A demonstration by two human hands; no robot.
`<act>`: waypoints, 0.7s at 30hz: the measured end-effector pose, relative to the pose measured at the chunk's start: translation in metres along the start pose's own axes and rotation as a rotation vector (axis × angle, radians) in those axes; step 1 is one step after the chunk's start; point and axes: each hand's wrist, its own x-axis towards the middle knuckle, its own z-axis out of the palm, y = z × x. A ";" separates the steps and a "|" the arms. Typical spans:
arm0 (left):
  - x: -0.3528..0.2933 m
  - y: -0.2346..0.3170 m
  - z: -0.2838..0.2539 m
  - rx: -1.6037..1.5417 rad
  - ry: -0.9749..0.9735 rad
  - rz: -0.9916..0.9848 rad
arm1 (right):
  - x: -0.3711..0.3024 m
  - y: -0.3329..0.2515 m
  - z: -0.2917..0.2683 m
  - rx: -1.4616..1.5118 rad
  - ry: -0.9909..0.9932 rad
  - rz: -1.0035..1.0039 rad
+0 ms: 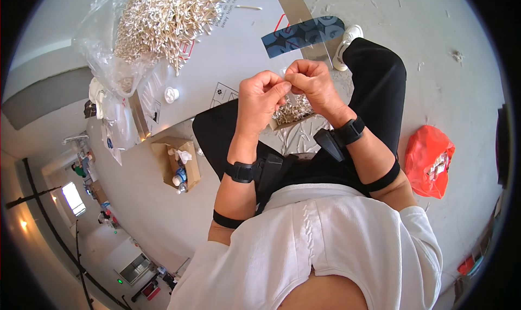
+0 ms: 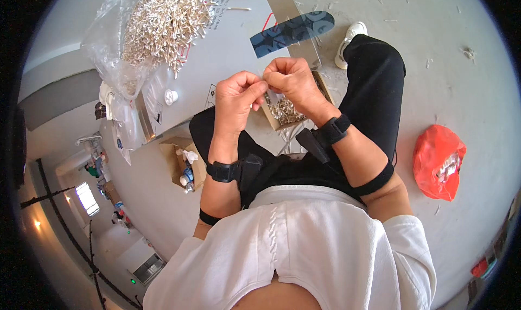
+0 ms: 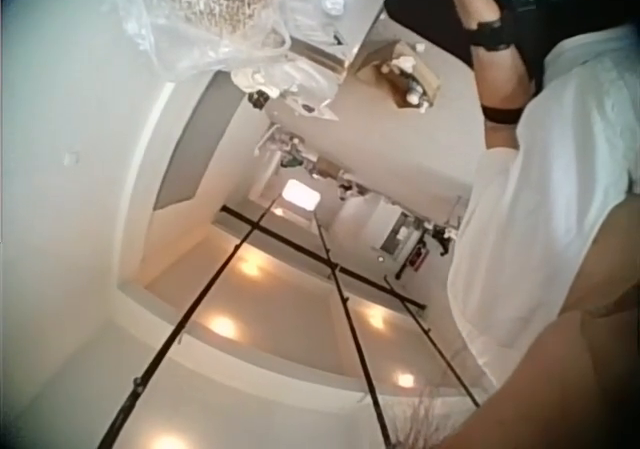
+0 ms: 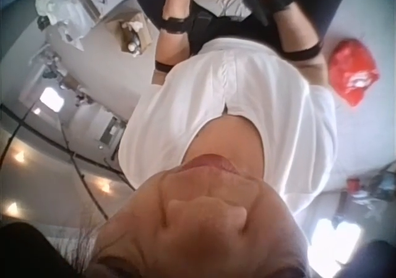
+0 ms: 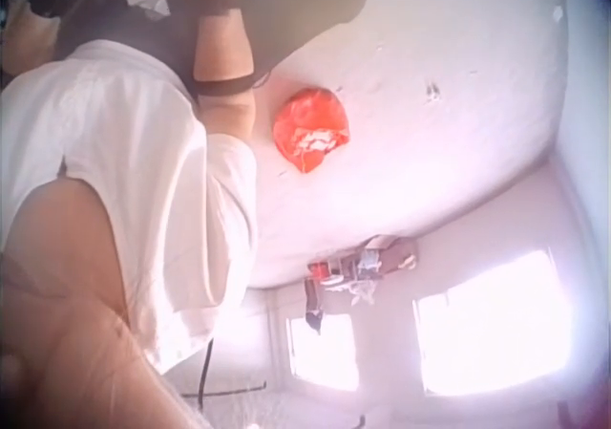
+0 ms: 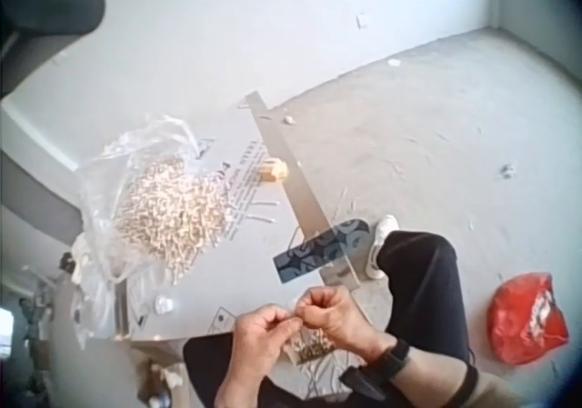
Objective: Aligning cotton swabs and preparing them for packaging using a metal guide and labels.
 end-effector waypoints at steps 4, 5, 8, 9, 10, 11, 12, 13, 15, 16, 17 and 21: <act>0.003 -0.007 0.002 0.016 0.023 -0.053 | 0.000 0.001 -0.005 -0.061 -0.009 -0.032; 0.003 -0.008 0.003 0.040 0.028 -0.037 | 0.000 0.002 -0.006 -0.062 0.004 -0.027; 0.003 -0.011 0.003 0.107 0.049 -0.002 | -0.003 -0.001 -0.006 -0.086 -0.008 -0.042; 0.003 -0.011 0.004 0.238 0.070 0.064 | -0.005 -0.001 -0.005 -0.121 -0.002 -0.037; 0.003 -0.011 0.005 0.368 0.091 0.129 | -0.005 -0.002 -0.005 -0.156 0.004 -0.032; 0.003 -0.011 0.005 0.390 0.100 0.131 | -0.005 0.000 -0.008 -0.218 0.006 -0.060; 0.003 -0.010 0.006 0.394 0.102 0.134 | -0.004 0.000 -0.007 -0.216 0.002 -0.064; 0.003 -0.010 0.008 0.430 0.101 0.163 | -0.005 0.000 -0.007 -0.265 0.014 -0.087; 0.005 -0.012 0.009 0.454 0.084 0.210 | -0.005 0.000 -0.007 -0.313 0.028 -0.105; 0.005 -0.012 0.009 0.453 0.081 0.205 | -0.005 -0.002 -0.007 -0.235 0.019 -0.076; 0.006 -0.013 0.007 0.293 0.078 0.109 | -0.004 -0.003 -0.008 -0.158 0.012 -0.045; 0.005 -0.010 0.004 -0.035 0.101 -0.020 | 0.001 -0.001 -0.006 0.019 -0.031 0.018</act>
